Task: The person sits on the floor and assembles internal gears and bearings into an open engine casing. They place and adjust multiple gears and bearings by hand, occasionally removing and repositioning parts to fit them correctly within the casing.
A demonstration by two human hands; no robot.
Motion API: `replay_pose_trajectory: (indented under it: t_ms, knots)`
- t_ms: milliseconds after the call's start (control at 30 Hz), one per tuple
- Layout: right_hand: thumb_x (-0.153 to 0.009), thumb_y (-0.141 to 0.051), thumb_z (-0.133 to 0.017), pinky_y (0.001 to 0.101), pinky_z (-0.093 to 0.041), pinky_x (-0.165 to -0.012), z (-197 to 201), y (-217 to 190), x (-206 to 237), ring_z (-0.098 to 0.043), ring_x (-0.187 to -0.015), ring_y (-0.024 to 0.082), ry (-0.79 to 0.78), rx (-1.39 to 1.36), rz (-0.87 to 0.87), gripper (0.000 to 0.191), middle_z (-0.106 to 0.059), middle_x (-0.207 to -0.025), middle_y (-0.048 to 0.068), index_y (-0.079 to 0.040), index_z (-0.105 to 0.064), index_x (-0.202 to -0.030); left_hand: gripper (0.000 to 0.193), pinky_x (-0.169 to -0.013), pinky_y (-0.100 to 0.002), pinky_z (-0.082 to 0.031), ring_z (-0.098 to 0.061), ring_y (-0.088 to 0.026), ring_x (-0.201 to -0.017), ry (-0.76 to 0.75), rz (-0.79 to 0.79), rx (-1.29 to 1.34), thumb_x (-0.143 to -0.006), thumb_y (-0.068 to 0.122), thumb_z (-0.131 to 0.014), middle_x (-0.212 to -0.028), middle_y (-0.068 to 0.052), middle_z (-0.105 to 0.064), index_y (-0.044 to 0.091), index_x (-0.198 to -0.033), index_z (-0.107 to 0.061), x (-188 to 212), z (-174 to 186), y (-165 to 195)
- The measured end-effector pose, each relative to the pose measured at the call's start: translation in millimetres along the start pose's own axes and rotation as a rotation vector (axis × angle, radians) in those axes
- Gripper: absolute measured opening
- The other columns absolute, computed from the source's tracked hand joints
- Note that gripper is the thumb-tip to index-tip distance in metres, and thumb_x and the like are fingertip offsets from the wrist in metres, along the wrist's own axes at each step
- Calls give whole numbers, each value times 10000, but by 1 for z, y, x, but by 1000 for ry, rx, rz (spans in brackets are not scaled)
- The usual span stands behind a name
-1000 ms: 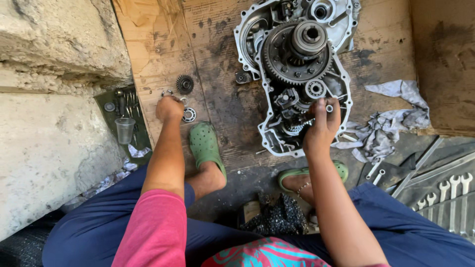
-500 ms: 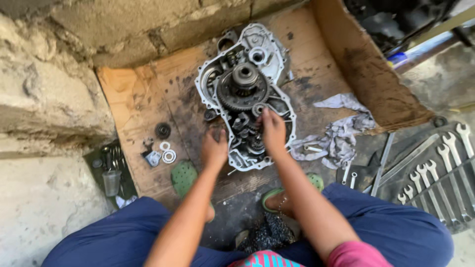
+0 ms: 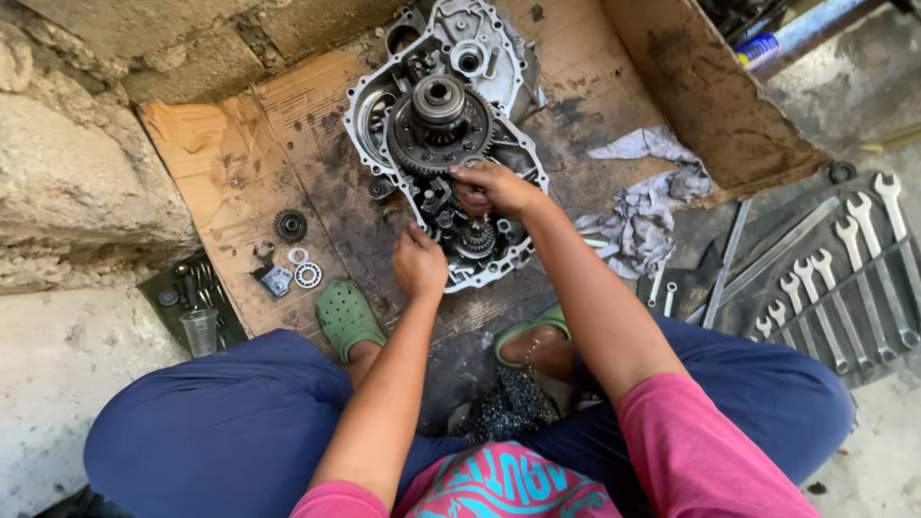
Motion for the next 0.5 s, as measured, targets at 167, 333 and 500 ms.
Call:
replay_pose_trajectory:
  t_ms: [167, 333, 500]
  knots:
    - [-1022, -389, -630, 287, -313, -525, 9, -2, 34, -393, -576, 91, 770, 207, 463, 485, -446, -612, -40, -75, -515, -671, 433, -808, -585, -498, -662, -485, -919, -18, 6, -6, -1053, 359, -436, -1011, -262, -710, 31, -1046, -717, 2, -3, -3]
    - [-985, -333, -685, 293, -315, -466, 3, -13, 43, -375, -526, 49, 1126, 459, 466, 484, -469, -508, -76, -53, -607, -598, 442, -785, -580, -508, -665, -482, -905, 19, 12, -12, -1044, 364, -433, -1016, -253, -714, 35, -1027, -727, 4, 7, 6]
    - [-1022, -352, -644, 303, -301, -474, 16, -17, 23, -368, -507, 61, 775, 414, 341, 553, -459, -530, -61, -82, -519, -556, 445, -770, -585, -510, -672, -478, -880, 28, 31, -16, -1029, 369, -444, -981, -251, -718, 35, -995, -737, 3, 10, 9]
Point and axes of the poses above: each hand's wrist, its own x-axis away from the middle knuckle, its own z-axis out of the back of the hand, y = z × x, the point moved 9 cm from there along -x, towards the middle knuckle
